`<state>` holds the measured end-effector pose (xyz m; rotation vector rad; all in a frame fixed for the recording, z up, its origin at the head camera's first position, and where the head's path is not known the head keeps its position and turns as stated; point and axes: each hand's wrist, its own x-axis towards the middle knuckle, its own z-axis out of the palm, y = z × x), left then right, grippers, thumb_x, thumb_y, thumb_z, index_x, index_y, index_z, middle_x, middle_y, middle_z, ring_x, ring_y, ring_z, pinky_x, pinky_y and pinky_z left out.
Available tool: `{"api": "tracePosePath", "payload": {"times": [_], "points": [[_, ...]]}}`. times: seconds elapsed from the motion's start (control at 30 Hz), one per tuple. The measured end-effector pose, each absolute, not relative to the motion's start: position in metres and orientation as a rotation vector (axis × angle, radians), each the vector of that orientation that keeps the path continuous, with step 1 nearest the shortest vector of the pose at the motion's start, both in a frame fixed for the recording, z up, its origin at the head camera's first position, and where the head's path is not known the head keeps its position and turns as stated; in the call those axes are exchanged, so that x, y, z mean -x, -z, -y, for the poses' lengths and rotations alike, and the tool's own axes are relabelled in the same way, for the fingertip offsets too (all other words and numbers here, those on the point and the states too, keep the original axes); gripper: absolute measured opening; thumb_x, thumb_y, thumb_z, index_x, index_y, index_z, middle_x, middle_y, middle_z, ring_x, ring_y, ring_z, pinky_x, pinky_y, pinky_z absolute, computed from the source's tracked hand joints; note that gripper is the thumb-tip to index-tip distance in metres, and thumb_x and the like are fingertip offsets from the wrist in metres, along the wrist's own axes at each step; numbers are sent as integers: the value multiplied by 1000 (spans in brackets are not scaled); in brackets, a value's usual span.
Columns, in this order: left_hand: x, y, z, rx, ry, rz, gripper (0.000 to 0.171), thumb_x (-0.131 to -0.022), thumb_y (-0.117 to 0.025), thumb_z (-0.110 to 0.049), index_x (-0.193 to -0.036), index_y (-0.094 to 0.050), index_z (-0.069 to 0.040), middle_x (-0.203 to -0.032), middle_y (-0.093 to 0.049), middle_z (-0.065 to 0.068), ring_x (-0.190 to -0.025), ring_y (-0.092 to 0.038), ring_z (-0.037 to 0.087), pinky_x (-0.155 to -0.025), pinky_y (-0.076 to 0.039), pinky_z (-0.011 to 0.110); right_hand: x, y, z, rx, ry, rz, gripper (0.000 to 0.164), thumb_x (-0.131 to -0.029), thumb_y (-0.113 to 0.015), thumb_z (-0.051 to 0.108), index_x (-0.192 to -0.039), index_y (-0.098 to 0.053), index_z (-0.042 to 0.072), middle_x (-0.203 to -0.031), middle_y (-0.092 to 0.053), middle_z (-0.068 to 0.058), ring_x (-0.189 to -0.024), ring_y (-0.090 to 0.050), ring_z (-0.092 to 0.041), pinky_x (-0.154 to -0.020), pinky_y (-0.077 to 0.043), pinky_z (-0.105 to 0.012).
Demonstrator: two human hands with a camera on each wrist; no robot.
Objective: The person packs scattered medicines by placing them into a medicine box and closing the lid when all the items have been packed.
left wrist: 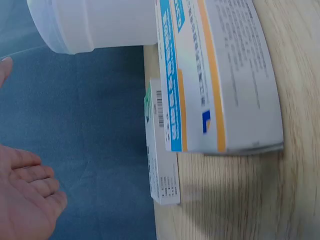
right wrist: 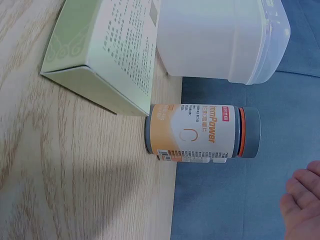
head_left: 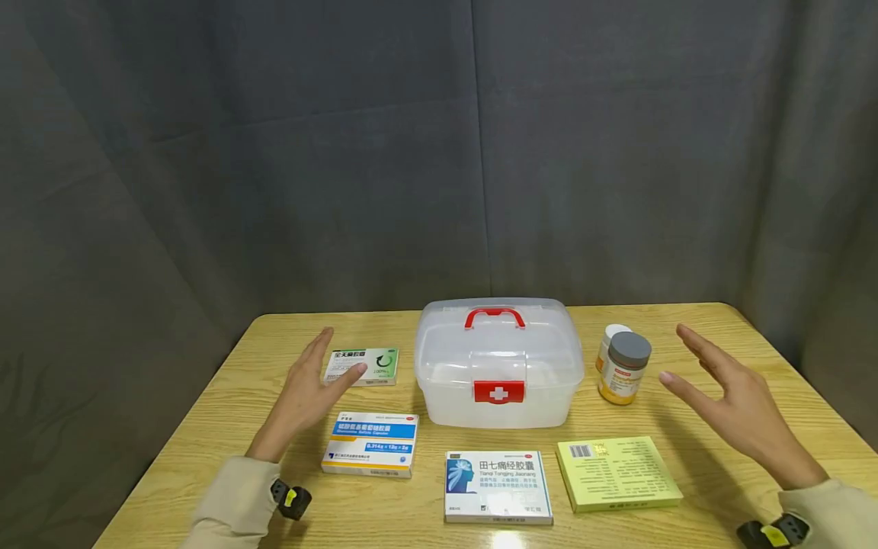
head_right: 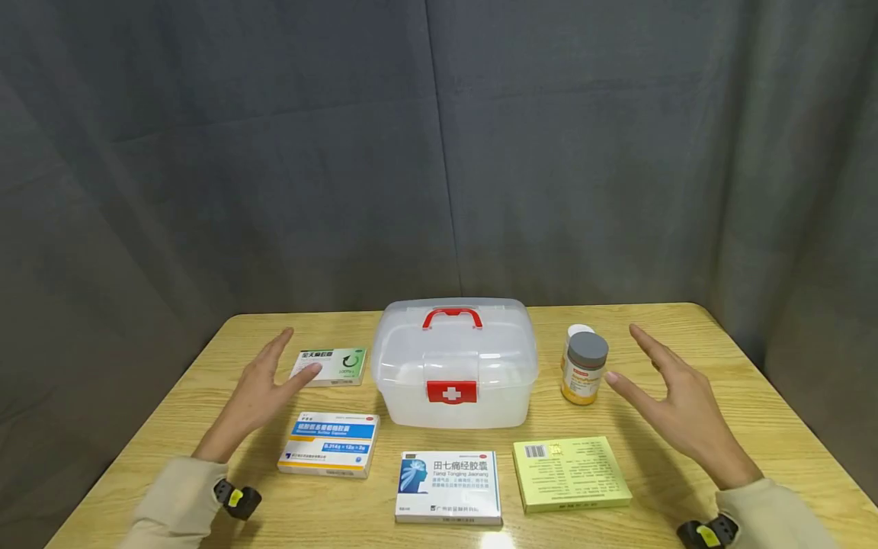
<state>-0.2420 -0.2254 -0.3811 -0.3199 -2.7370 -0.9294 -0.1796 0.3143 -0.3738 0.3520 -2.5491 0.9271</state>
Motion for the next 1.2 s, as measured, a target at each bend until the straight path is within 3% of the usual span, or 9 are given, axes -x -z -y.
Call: {"api": "tracePosePath", "payload": {"times": [0.1, 0.2, 0.37, 0.7, 0.8, 0.93, 1.0, 1.1, 1.2], "points": [[242, 382, 222, 324, 935, 2743, 91, -92, -59, -53, -153, -18, 0, -156, -18, 24, -141, -17, 43, -110, -20, 61, 180, 374, -312, -361, -940, 2538, 74, -92, -68, 23, -154, -28, 17, -149, -35, -23, -126, -40, -52, -95, -20, -1], [241, 382, 219, 320, 937, 2747, 91, -91, -59, -54, -153, -18, -1, -156, -18, 23, -141, -18, 44, -110, -20, 62, 179, 374, -310, -363, -952, 2538, 74, -92, -68, 23, -154, -28, 18, -149, -35, -23, -126, -39, -52, -95, -20, -1], [240, 382, 213, 335, 944, 2740, 90, -91, -60, -54, -153, -20, -2, -157, -18, 22, -141, -19, 43, -109, -21, 61, 177, 373, -307, -360, -962, 2540, 74, -92, -68, 24, -154, -28, 21, -149, -35, -24, -127, -39, -52, -108, -25, -16], [241, 383, 205, 377, 962, 2707, 89, -90, -62, -53, -153, -24, -2, -156, -22, 19, -142, -20, 40, -110, -23, 58, 178, 373, -300, -400, -974, 2520, 73, -92, -68, 22, -154, -30, 24, -149, -36, -21, -129, -38, -49, -103, -24, -11], [241, 383, 203, 382, 966, 2708, 89, -90, -63, -53, -153, -25, -3, -157, -22, 18, -142, -21, 39, -110, -24, 58, 179, 374, -298, -413, -971, 2503, 72, -92, -69, 21, -153, -31, 24, -149, -37, -19, -134, -37, -35, -97, -23, -4], [242, 383, 200, 407, 983, 2700, 87, -90, -63, -52, -153, -25, -4, -157, -22, 16, -142, -21, 38, -109, -25, 58, 180, 375, -294, -431, -967, 2479, 72, -91, -70, 20, -152, -33, 24, -148, -39, -18, -134, -33, -7, -95, -23, -2], [242, 383, 199, 424, 988, 2692, 86, -90, -63, -51, -153, -26, -5, -157, -23, 15, -142, -21, 38, -109, -25, 59, 181, 375, -292, -439, -970, 2468, 72, -90, -70, 19, -152, -34, 25, -148, -40, -17, -132, -31, 1, -95, -24, -3], [242, 383, 197, 442, 994, 2679, 85, -90, -63, -51, -153, -27, -7, -157, -24, 14, -142, -22, 37, -108, -26, 59, 182, 375, -289, -445, -975, 2460, 71, -90, -71, 19, -151, -35, 26, -147, -41, -16, -131, -33, -2, -95, -25, -3], [242, 383, 195, 451, 997, 2669, 84, -90, -63, -51, -153, -28, -8, -156, -26, 13, -141, -24, 37, -108, -27, 59, 183, 375, -287, -448, -981, 2467, 71, -90, -71, 19, -151, -35, 27, -147, -41, -16, -134, -37, -19, -96, -25, -5]]}}
